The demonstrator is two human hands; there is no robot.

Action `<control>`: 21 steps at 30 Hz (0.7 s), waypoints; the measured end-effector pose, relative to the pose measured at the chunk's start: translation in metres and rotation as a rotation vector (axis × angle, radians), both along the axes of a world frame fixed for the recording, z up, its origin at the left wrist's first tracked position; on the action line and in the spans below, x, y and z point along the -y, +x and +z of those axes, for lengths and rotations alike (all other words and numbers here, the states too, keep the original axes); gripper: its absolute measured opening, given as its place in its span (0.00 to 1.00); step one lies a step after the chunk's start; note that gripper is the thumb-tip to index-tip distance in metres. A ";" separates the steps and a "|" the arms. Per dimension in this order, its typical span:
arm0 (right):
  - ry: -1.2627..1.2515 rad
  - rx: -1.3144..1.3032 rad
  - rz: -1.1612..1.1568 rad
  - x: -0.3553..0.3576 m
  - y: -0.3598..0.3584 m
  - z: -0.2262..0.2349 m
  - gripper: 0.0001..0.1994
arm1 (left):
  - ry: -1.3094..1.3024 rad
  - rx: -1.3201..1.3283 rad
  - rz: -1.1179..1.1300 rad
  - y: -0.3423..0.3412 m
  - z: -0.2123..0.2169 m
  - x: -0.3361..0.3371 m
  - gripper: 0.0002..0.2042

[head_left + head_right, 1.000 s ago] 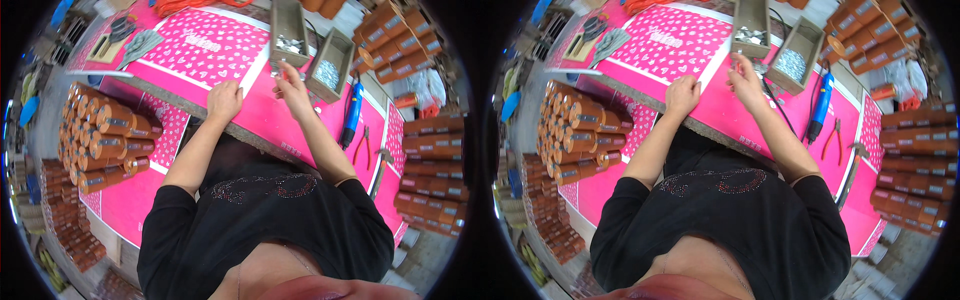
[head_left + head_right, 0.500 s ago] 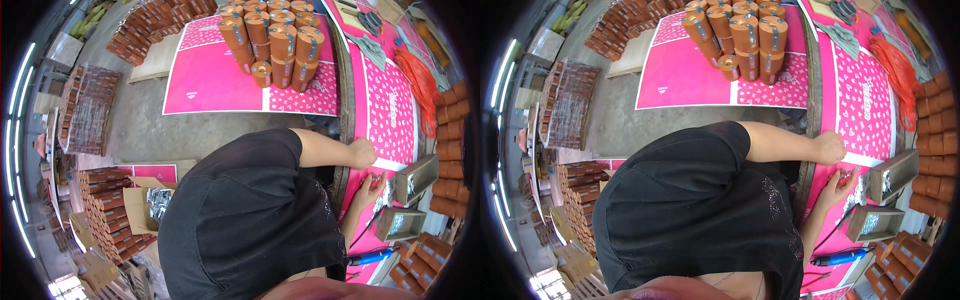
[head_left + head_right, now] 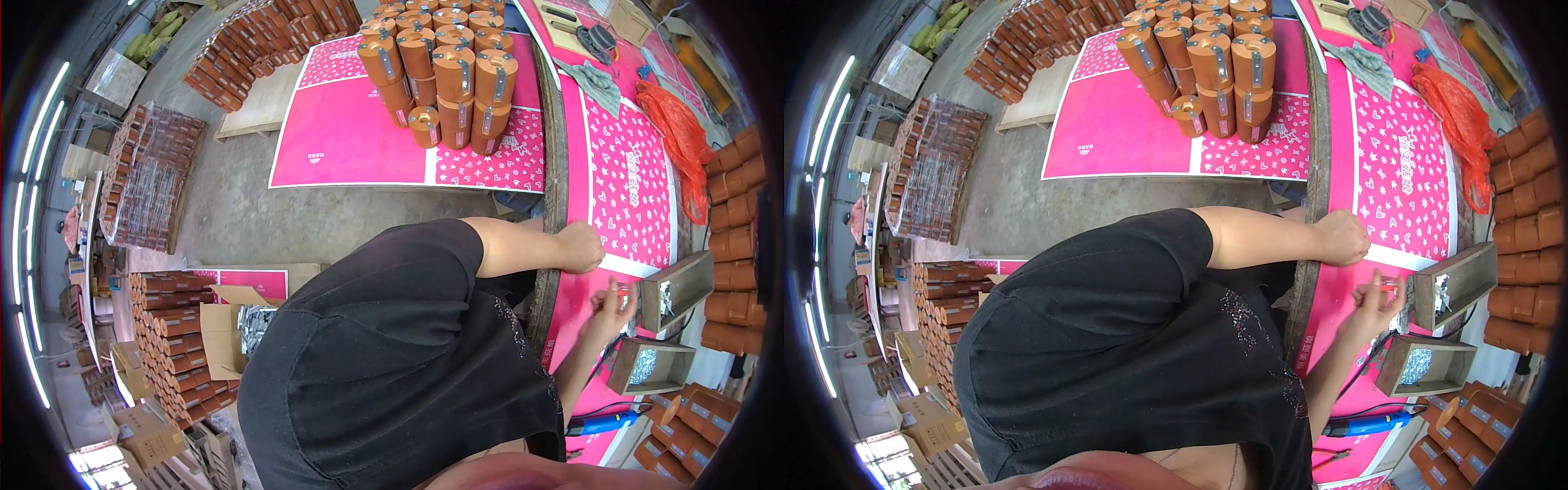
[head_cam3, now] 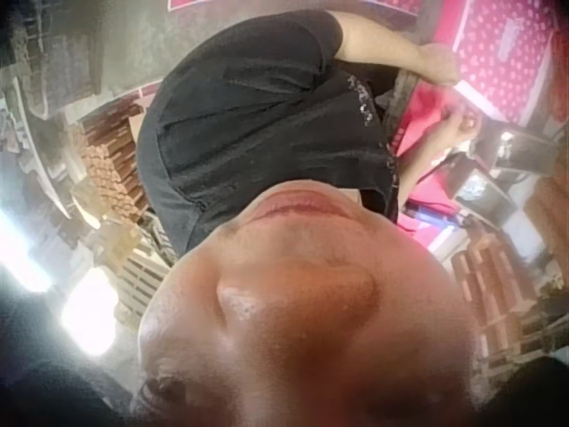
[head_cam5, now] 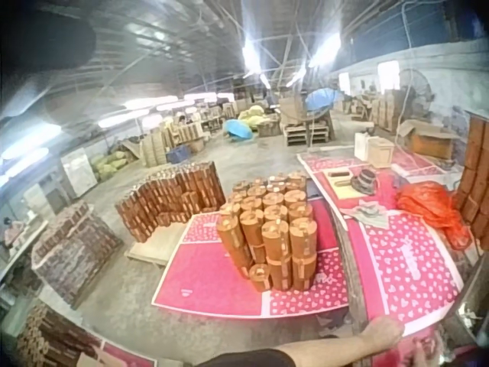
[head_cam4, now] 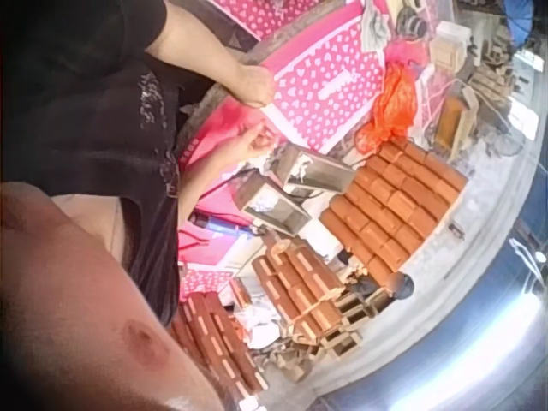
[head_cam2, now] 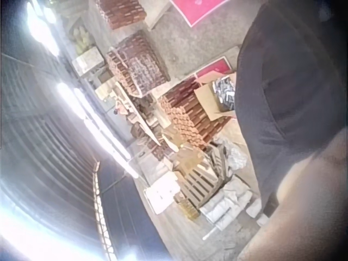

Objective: Assembling small components into cylindrical housings at a workbench.

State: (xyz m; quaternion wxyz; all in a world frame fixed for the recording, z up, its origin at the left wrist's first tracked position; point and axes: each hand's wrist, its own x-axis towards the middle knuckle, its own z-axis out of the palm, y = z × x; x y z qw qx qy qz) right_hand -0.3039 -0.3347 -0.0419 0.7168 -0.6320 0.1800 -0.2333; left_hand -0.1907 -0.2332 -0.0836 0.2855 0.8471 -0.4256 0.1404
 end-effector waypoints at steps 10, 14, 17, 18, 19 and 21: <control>-0.364 -0.368 -0.295 0.263 0.077 0.060 0.21 | -0.013 -0.012 -0.033 -0.001 0.000 0.002 0.08; -0.289 -0.650 -0.280 0.304 0.094 0.041 0.17 | 0.018 -0.013 -0.011 -0.003 0.002 -0.001 0.09; -0.271 -0.611 -0.237 0.308 0.096 0.034 0.17 | 0.025 -0.034 -0.019 -0.003 0.003 -0.002 0.09; -0.259 -0.569 -0.222 0.306 0.096 0.034 0.19 | 0.018 -0.032 -0.025 -0.002 0.002 -0.002 0.09; -0.263 -0.572 -0.227 0.297 0.096 0.038 0.19 | 0.009 -0.031 -0.031 -0.002 0.001 -0.001 0.09; -0.445 -0.341 -0.286 0.265 0.097 0.048 0.22 | 0.013 -0.040 -0.026 -0.002 0.002 -0.002 0.09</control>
